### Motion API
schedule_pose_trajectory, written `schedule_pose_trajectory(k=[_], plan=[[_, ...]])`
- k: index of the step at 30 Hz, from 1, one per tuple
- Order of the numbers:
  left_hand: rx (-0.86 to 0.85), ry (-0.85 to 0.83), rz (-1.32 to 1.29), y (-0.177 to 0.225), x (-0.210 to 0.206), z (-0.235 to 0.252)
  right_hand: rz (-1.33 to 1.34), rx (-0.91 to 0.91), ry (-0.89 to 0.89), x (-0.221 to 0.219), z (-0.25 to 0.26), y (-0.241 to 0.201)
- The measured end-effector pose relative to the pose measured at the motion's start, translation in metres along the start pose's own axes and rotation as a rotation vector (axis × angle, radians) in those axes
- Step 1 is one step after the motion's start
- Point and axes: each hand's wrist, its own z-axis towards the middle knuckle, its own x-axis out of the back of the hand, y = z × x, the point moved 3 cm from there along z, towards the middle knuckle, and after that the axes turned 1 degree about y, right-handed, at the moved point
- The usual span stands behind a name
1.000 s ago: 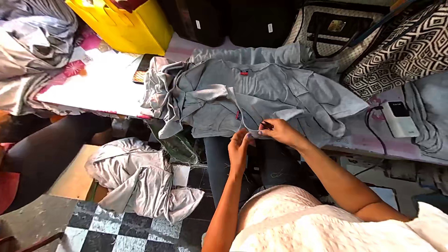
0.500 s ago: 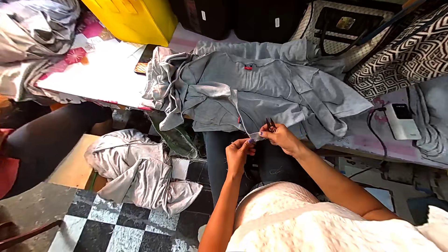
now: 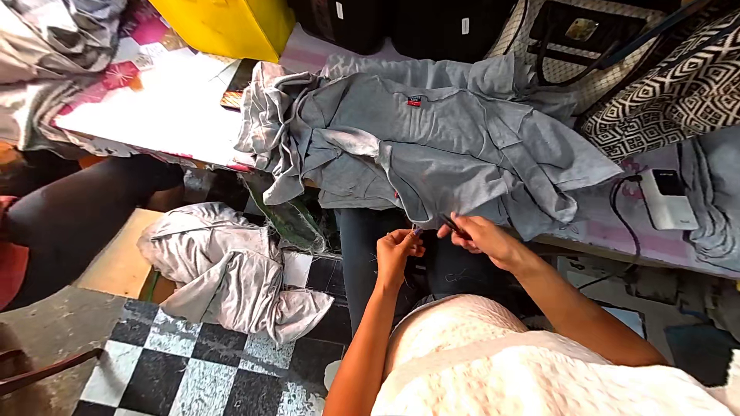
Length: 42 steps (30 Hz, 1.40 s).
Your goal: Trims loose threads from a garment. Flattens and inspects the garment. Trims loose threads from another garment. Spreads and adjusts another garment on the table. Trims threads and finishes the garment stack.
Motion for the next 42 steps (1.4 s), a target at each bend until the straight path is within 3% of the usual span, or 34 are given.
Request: schedule_pose_trajectory(k=[5,17,42], plan=[[-0.033,-0.016,-0.019,0.000,-0.001,-0.002,-0.187,-0.075,-0.050,-0.016,0.006,0.018],[-0.062,-0.030,-0.007,-0.007,0.002,0.000,-0.179,0.000,0.104,-0.028,0.029,0.022],[-0.064,-0.104,0.083,0.004,0.008,0.002,-0.376,0.002,0.057,-0.030,0.034,0.014]])
